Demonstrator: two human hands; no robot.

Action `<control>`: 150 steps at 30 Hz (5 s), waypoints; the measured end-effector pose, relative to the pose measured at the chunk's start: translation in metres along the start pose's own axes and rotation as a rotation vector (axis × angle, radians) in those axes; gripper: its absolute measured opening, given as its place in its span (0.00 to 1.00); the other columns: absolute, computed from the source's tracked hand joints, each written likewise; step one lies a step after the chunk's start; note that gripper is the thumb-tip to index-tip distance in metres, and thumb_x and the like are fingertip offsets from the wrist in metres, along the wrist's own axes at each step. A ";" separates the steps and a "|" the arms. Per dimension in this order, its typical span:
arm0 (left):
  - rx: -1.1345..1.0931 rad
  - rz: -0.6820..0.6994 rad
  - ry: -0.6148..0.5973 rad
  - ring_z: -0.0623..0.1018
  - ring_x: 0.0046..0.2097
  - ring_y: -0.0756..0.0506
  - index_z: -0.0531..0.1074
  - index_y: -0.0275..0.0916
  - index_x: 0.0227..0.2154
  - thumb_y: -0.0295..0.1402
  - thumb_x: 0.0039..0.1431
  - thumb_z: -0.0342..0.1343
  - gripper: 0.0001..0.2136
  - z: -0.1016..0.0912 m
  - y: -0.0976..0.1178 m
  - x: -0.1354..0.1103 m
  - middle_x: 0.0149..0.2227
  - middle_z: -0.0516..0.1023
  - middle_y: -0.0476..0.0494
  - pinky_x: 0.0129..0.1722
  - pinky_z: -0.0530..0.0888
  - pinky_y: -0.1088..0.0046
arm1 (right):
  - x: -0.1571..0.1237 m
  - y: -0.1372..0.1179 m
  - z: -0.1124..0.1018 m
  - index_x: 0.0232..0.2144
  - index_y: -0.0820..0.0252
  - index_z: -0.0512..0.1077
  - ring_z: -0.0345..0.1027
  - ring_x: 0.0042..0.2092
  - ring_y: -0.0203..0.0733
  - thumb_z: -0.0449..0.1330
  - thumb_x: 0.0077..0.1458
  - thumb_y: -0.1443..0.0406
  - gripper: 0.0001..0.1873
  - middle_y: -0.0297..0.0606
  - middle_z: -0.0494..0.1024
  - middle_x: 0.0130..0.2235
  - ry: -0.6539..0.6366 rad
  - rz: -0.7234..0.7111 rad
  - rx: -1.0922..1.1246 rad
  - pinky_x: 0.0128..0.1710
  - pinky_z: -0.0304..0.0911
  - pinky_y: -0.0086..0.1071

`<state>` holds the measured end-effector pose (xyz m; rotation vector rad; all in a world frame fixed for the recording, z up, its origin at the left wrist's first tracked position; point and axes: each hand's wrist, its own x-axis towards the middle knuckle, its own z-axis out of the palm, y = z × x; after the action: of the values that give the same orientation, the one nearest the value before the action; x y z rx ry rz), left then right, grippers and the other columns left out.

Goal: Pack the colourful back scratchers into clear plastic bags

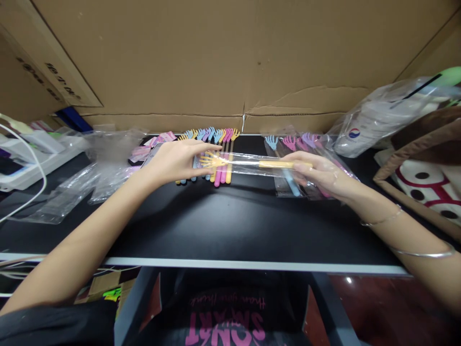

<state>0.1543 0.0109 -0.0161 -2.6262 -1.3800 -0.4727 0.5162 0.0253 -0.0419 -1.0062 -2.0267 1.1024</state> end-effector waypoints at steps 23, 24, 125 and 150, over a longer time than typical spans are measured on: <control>-0.716 -0.257 0.136 0.79 0.41 0.47 0.71 0.39 0.50 0.50 0.58 0.57 0.23 0.012 -0.028 0.007 0.39 0.80 0.42 0.39 0.74 0.73 | 0.002 -0.009 0.010 0.43 0.58 0.71 0.54 0.22 0.34 0.60 0.58 0.48 0.22 0.28 0.63 0.20 0.039 0.007 0.059 0.23 0.50 0.31; -0.729 -0.267 0.149 0.79 0.41 0.46 0.71 0.39 0.49 0.50 0.57 0.58 0.24 0.014 -0.028 0.007 0.39 0.80 0.42 0.40 0.74 0.73 | 0.002 -0.008 0.010 0.43 0.58 0.71 0.54 0.22 0.34 0.60 0.57 0.48 0.22 0.27 0.63 0.20 0.039 0.004 0.063 0.23 0.50 0.31; -0.583 -0.315 -0.210 0.75 0.32 0.48 0.72 0.37 0.35 0.52 0.56 0.54 0.20 0.001 -0.015 0.006 0.32 0.75 0.48 0.30 0.67 0.77 | 0.001 -0.011 0.010 0.49 0.48 0.72 0.68 0.58 0.49 0.63 0.49 0.63 0.23 0.36 0.77 0.53 0.026 0.034 0.401 0.57 0.66 0.50; -0.495 -0.197 -0.071 0.74 0.32 0.49 0.76 0.37 0.34 0.48 0.59 0.54 0.18 0.005 0.004 0.016 0.30 0.78 0.47 0.30 0.63 0.76 | 0.003 -0.011 0.006 0.46 0.46 0.75 0.70 0.53 0.44 0.56 0.61 0.50 0.16 0.36 0.78 0.51 0.289 0.017 0.533 0.49 0.71 0.37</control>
<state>0.1672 0.0225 -0.0155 -2.9116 -1.7453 -0.8517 0.5059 0.0211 -0.0345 -0.8430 -1.3918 1.3246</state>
